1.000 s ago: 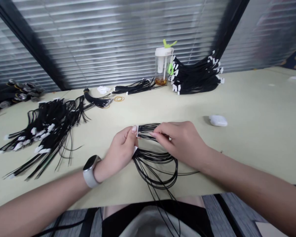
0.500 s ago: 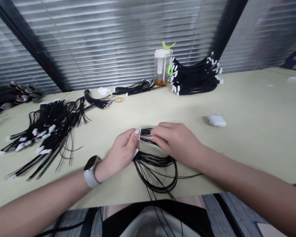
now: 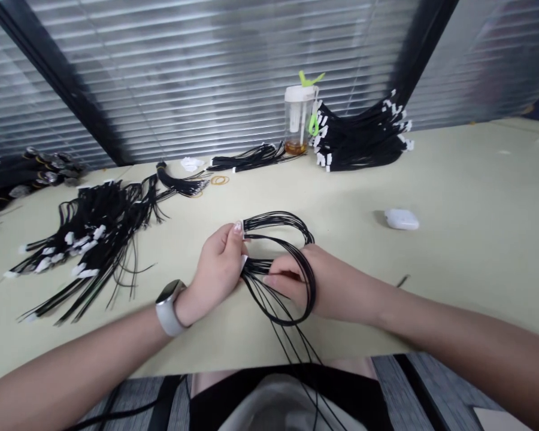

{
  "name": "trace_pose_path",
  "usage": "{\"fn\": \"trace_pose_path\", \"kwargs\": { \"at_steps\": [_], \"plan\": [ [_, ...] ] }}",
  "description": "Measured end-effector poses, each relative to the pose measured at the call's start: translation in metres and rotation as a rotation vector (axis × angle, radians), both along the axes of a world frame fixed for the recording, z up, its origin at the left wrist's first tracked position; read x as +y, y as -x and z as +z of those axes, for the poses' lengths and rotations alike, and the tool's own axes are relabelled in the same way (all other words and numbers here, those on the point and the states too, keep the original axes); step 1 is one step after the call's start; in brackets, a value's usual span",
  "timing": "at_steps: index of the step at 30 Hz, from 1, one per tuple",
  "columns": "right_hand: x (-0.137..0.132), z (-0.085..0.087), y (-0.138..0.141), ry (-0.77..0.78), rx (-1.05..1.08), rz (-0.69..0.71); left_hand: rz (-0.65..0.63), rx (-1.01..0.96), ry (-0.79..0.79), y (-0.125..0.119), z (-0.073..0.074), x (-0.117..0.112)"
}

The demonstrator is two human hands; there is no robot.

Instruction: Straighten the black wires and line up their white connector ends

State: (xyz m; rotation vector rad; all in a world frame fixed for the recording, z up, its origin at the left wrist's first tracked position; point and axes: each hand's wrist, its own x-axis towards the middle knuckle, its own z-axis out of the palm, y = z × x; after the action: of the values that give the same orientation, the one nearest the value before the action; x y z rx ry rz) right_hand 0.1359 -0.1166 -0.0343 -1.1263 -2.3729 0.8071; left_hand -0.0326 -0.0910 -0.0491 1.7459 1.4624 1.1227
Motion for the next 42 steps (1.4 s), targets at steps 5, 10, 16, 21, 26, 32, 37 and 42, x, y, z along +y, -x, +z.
{"fn": "trace_pose_path", "kwargs": {
  "at_steps": [5, 10, 16, 21, 26, 32, 37, 42],
  "plan": [
    [0.005, -0.01, 0.01, -0.043, 0.012, -0.019, -0.042, 0.043, -0.051, -0.001, -0.001, -0.003],
    [0.004, -0.01, 0.014, -0.068, -0.059, -0.044, -0.048, 0.062, -0.064, -0.001, 0.0, -0.004],
    [0.006, 0.013, -0.009, -0.222, -0.267, -0.128, -0.014, 0.044, -0.026, -0.002, 0.001, -0.001],
    [0.019, 0.029, -0.041, -0.441, -0.121, -0.53, -0.011, 0.024, -0.009, 0.0, -0.001, 0.001],
    [0.02, 0.037, -0.041, -0.365, 0.591, -0.551, -0.045, 0.004, -0.017, 0.0, -0.002, -0.001],
    [0.016, 0.029, -0.025, -0.069, 0.706, -0.345, -0.092, 0.02, -0.065, 0.001, -0.002, -0.003],
    [0.014, 0.026, -0.021, -0.009, 0.707, -0.409, -0.113, 0.02, -0.045, 0.001, -0.003, -0.003],
    [0.016, 0.029, -0.028, -0.033, 0.787, -0.472, -0.122, 0.028, -0.029, 0.001, -0.003, -0.003]
  ]
}}
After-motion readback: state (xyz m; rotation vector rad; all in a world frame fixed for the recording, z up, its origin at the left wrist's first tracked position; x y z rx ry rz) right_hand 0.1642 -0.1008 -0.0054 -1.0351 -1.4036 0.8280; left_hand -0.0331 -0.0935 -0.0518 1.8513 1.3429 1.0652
